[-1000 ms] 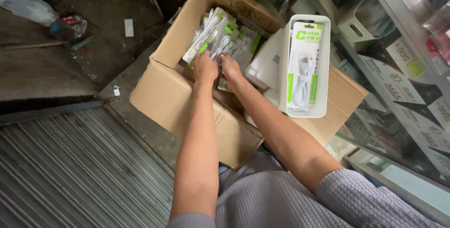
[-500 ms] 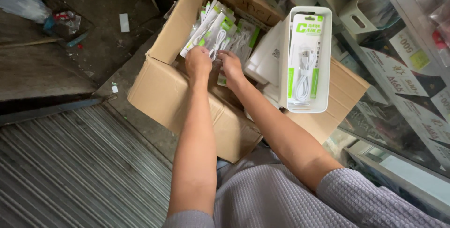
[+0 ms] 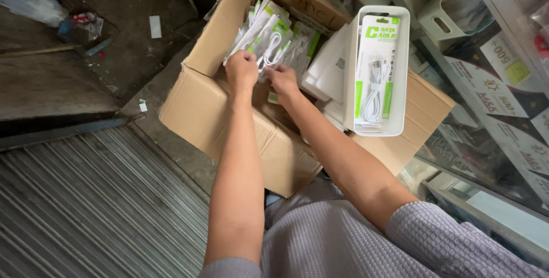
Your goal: Sorting and checking packaged data cables from a cardboard box into a plastic container.
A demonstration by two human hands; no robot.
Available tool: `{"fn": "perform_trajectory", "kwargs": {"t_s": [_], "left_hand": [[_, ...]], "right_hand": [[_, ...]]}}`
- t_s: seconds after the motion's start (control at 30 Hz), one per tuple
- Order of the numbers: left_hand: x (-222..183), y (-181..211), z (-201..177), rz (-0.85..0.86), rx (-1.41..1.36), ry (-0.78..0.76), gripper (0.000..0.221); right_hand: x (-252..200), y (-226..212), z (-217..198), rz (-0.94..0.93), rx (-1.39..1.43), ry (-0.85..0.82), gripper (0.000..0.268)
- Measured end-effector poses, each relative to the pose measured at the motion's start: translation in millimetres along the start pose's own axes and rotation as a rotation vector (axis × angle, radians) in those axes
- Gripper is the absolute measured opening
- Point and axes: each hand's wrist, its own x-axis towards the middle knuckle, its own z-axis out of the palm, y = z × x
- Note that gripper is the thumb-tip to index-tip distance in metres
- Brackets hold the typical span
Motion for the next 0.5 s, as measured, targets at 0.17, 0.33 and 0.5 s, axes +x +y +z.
{"fn": "perform_trajectory", "kwargs": {"t_s": [0.17, 0.33, 0.5], "left_hand": [[-24.4, 54.3, -28.5, -0.048, 0.264, 0.145, 0.026], [-18.5, 46.1, -18.7, -0.1, 0.446, 0.15, 0.035], [-18.3, 47.2, -20.3, -0.166, 0.436, 0.003, 0.029]], "right_hand": [[14.8, 9.1, -5.0, 0.054, -0.023, 0.02, 0.008], [30.5, 24.1, -5.9, 0.123, 0.007, -0.002, 0.006], [25.3, 19.7, -4.3, 0.12, 0.086, -0.058, 0.009]]}}
